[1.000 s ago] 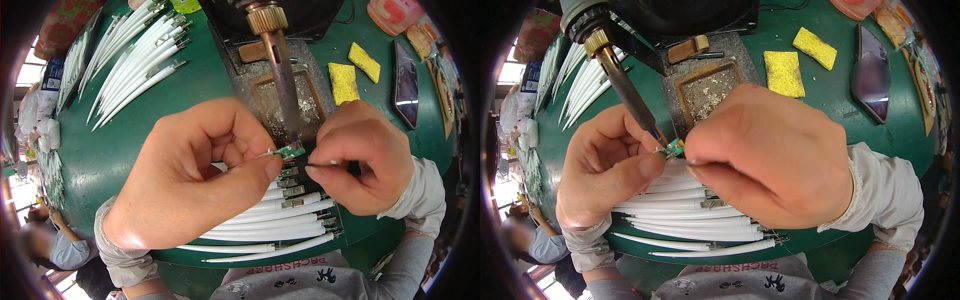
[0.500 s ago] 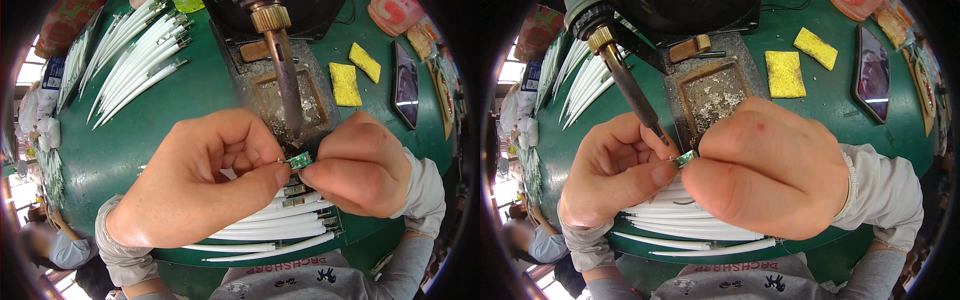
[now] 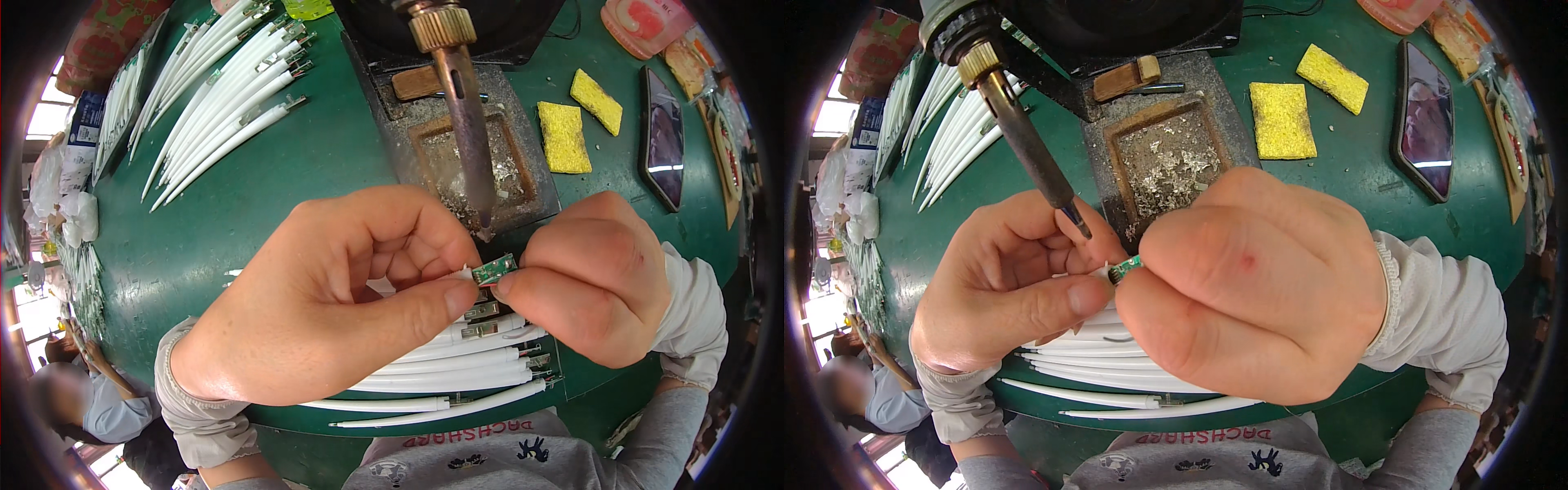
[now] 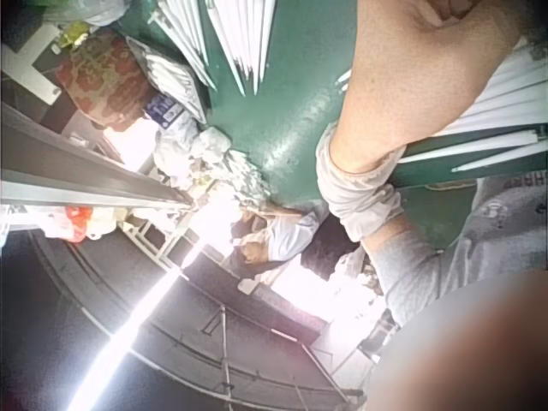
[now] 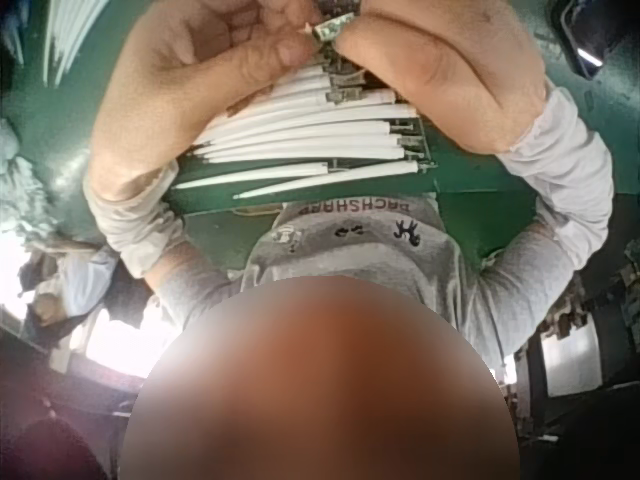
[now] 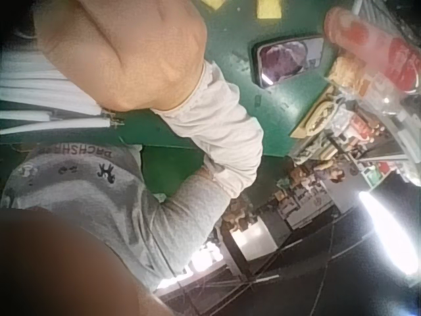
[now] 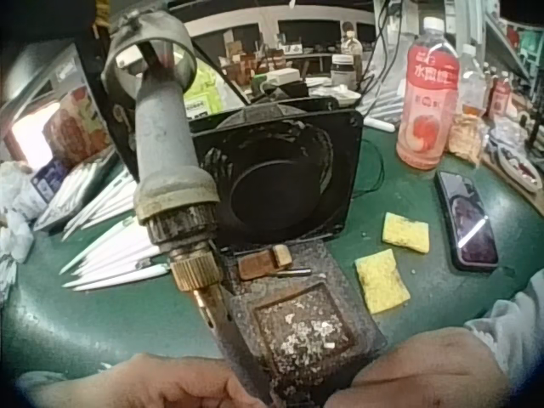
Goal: The person solders electrical wires to small circuit boards on plastic housing components using a soldering iron and solder wire.
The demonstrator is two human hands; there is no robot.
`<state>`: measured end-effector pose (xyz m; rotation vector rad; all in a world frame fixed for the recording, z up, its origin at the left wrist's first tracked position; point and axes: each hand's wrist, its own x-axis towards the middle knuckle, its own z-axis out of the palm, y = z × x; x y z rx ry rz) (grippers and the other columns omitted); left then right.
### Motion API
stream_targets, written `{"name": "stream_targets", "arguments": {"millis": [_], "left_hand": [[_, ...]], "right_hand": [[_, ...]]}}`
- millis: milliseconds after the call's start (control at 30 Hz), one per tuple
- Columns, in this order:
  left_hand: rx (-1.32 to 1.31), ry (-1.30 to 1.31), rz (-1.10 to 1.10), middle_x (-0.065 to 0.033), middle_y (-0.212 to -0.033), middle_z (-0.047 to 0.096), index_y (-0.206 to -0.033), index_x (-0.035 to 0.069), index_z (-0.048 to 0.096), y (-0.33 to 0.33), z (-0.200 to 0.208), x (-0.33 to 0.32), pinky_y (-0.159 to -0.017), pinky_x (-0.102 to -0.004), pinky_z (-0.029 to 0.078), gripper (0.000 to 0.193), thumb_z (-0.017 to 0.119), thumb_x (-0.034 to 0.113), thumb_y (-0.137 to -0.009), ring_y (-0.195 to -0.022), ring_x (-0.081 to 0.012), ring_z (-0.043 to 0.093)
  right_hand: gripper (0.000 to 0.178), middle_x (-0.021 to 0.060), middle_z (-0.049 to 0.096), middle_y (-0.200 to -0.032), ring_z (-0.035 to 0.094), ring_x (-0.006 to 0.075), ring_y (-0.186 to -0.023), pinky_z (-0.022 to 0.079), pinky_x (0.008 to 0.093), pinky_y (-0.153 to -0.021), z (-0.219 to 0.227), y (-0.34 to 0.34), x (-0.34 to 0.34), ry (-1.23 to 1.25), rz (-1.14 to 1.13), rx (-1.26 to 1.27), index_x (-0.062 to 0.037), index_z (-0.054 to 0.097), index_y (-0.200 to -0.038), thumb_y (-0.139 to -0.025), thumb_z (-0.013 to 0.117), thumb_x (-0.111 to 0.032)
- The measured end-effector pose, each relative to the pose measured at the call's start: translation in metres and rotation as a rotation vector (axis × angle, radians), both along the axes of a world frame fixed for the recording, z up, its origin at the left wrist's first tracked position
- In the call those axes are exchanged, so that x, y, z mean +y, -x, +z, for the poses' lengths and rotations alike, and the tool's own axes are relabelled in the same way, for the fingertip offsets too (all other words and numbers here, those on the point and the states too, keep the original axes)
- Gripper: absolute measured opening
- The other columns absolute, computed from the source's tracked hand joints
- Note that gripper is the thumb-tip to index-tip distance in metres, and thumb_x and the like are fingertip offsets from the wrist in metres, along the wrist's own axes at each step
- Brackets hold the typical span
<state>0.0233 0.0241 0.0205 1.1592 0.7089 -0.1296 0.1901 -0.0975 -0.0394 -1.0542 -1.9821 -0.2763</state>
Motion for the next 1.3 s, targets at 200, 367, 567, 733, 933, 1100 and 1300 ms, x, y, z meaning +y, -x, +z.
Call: {"name": "stream_targets", "arguments": {"millis": [200, 367, 567, 733, 933, 1100, 1300], "left_hand": [[-0.067, -0.122, -0.080, -0.0045, -0.083, 0.059, -0.094, -0.002, 0.054, 0.003, -0.010, -0.001, -0.063, -0.0185, 0.043, 0.020, 0.065, 0.002, -0.078, -0.072, -0.0068, 0.053], [-0.075, -0.451, -0.165, -0.0070, -0.088, 0.058, -0.092, -0.004, 0.053, 0.008, -0.013, -0.004, -0.066, -0.0214, 0.044, 0.018, 0.064, 0.000, -0.079, -0.076, -0.0091, 0.053], [-0.218, -0.646, -0.191, -0.0086, -0.091, 0.057, -0.090, -0.005, 0.054, 0.010, -0.021, -0.008, -0.072, -0.0243, 0.046, 0.014, 0.064, -0.003, -0.079, -0.083, -0.0107, 0.055], [-0.092, -0.552, -0.155, -0.0077, -0.090, 0.058, -0.088, -0.004, 0.055, 0.008, -0.017, -0.008, -0.072, -0.0244, 0.046, 0.013, 0.063, -0.003, -0.078, -0.083, -0.0109, 0.056], [-0.095, -0.540, -0.083, -0.0056, -0.086, 0.058, -0.086, -0.003, 0.055, 0.005, -0.014, -0.006, -0.070, -0.0221, 0.044, 0.012, 0.063, -0.003, -0.077, -0.080, -0.0085, 0.054], [-0.152, -0.556, -0.069, -0.0056, -0.087, 0.057, -0.085, -0.003, 0.055, 0.005, -0.015, -0.002, -0.069, -0.0211, 0.041, 0.011, 0.062, -0.003, -0.077, -0.076, -0.0077, 0.052], [-0.233, -0.550, -0.008, -0.0057, -0.087, 0.056, -0.083, -0.003, 0.054, 0.005, -0.015, -0.003, -0.070, -0.0213, 0.040, 0.012, 0.063, -0.002, -0.075, -0.077, -0.0084, 0.051]], "right_hand": [[0.034, 0.0075, 0.052, -0.075, 0.048, 0.0182, -0.057, 0.036, 0.0265, -0.046, -0.006, 0.007, -0.002, -0.015, -0.072, 0.039, -0.0019, 0.058, -0.082, -0.049, 0.067, -0.008], [0.026, 0.0086, 0.051, -0.075, 0.049, 0.0201, -0.061, 0.038, 0.0293, -0.050, 0.000, 0.003, -0.001, 0.129, -0.027, 0.019, -0.0015, 0.055, -0.082, -0.058, 0.066, -0.003], [0.011, 0.0084, 0.052, -0.076, 0.050, 0.0218, -0.064, 0.041, 0.0291, -0.054, 0.012, 0.007, -0.004, 0.447, -0.082, 0.221, -0.0008, 0.054, -0.084, -0.077, 0.061, -0.001], [0.014, 0.0082, 0.054, -0.077, 0.050, 0.0160, -0.064, 0.041, 0.0248, -0.054, 0.016, 0.002, -0.004, 0.546, -0.016, 0.235, -0.0007, 0.053, -0.086, -0.076, 0.062, -0.001], [0.017, 0.0066, 0.055, -0.079, 0.052, 0.0089, -0.064, 0.042, 0.0202, -0.052, 0.026, -0.006, -0.002, 0.887, 0.032, 0.720, -0.0007, 0.050, -0.089, -0.079, 0.063, -0.004], [0.019, 0.0070, 0.055, -0.082, 0.055, 0.0086, -0.063, 0.042, 0.0199, -0.054, 0.037, -0.012, -0.005, 1.044, 0.049, 0.629, 0.0003, 0.046, -0.091, -0.081, 0.062, -0.005], [0.016, 0.0064, 0.051, -0.079, 0.055, 0.0089, -0.062, 0.041, 0.0199, -0.055, 0.034, -0.005, -0.006, 1.010, 0.001, 0.754, 0.0010, 0.045, -0.091, -0.082, 0.058, -0.003]]}}
